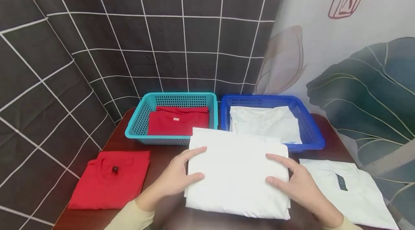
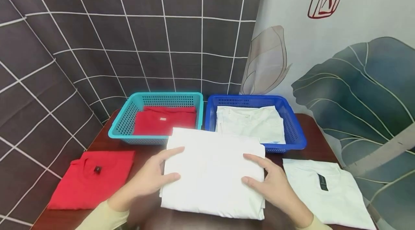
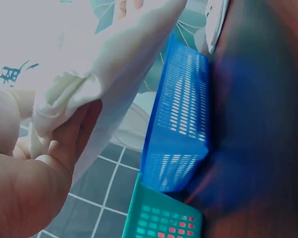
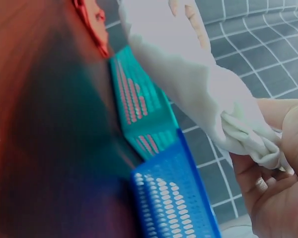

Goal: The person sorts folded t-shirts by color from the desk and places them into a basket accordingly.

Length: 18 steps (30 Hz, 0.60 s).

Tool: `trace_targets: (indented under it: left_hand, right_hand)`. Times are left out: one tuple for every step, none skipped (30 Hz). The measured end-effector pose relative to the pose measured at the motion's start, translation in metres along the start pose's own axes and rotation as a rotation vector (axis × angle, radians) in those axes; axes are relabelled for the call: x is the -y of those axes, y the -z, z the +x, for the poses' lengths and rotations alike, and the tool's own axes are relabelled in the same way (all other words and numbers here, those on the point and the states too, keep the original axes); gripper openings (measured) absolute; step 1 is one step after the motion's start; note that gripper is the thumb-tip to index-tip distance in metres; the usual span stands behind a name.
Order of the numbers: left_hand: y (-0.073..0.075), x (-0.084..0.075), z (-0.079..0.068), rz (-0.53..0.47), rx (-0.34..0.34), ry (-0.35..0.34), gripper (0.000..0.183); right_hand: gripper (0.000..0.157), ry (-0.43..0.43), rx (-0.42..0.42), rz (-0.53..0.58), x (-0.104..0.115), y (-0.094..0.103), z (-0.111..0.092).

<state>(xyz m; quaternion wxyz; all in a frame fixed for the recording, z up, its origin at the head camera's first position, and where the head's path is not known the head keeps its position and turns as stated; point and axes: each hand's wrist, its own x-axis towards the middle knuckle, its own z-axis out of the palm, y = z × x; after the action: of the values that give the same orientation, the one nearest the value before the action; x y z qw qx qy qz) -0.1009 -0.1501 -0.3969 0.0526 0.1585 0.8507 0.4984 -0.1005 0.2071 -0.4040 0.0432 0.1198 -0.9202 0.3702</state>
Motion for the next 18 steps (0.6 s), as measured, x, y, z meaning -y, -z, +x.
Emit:
trace_targets:
  left_hand:
    - [0.0,-0.001,0.005,-0.002,-0.001,-0.009,0.072]
    - [0.0,-0.003,0.011,-0.002,-0.003,-0.019,0.073]
    - [0.0,-0.004,0.017,0.002,-0.005,-0.028,0.073]
    - [-0.001,-0.005,0.023,0.011,-0.005,-0.033,0.074]
    - [-0.001,-0.007,0.028,0.013,-0.002,-0.032,0.075]
    - [-0.001,-0.008,0.035,0.012,0.002,-0.032,0.076]
    - [-0.002,-0.009,0.042,0.006,0.007,-0.031,0.076]
    - [-0.003,-0.011,0.05,0.002,0.012,-0.032,0.076]
    - [-0.004,-0.013,0.058,-0.01,0.019,-0.033,0.076]
    - [-0.005,-0.015,0.066,-0.024,0.025,-0.029,0.077]
    - [-0.006,-0.016,0.074,-0.044,0.031,-0.029,0.077]
    - [-0.008,-0.017,0.083,-0.058,0.034,-0.034,0.076]
    - [-0.009,-0.018,0.091,-0.073,0.038,-0.034,0.075]
    - [-0.009,-0.019,0.099,-0.088,0.04,-0.033,0.076]
    - [-0.01,-0.02,0.106,-0.109,0.044,-0.033,0.076]
    - [-0.011,-0.02,0.114,-0.12,0.046,-0.033,0.076]
    - [-0.011,-0.02,0.121,-0.137,0.049,-0.035,0.075]
    - [-0.011,-0.021,0.128,-0.152,0.049,-0.03,0.075]
  right_hand:
    - [0.061,-0.004,-0.01,-0.001,0.0,0.003,0.004]
    - [0.061,-0.004,-0.022,-0.002,-0.001,0.005,0.007]
    - [0.061,0.0,-0.036,0.001,-0.003,0.008,0.012]
    - [0.061,0.005,-0.049,-0.001,-0.005,0.01,0.016]
    - [0.061,0.011,-0.061,-0.002,-0.007,0.013,0.02]
    - [0.061,0.009,-0.068,0.004,-0.009,0.015,0.024]
    - [0.062,0.005,-0.074,0.009,-0.012,0.018,0.029]
    - [0.063,0.003,-0.083,0.008,-0.015,0.021,0.034]
    - [0.064,-0.002,-0.087,0.004,-0.018,0.025,0.039]
    - [0.065,-0.009,-0.088,0.002,-0.022,0.028,0.044]
    - [0.066,-0.015,-0.089,0.002,-0.025,0.031,0.049]
    - [0.066,-0.017,-0.094,0.004,-0.029,0.034,0.054]
    - [0.067,-0.02,-0.096,0.005,-0.032,0.037,0.059]
    - [0.067,-0.018,-0.097,0.005,-0.035,0.04,0.064]
    - [0.067,-0.018,-0.097,0.01,-0.038,0.043,0.068]
    - [0.067,-0.016,-0.097,0.019,-0.04,0.046,0.073]
    - [0.068,-0.015,-0.097,0.024,-0.042,0.049,0.078]
    - [0.068,-0.016,-0.094,0.024,-0.044,0.052,0.083]
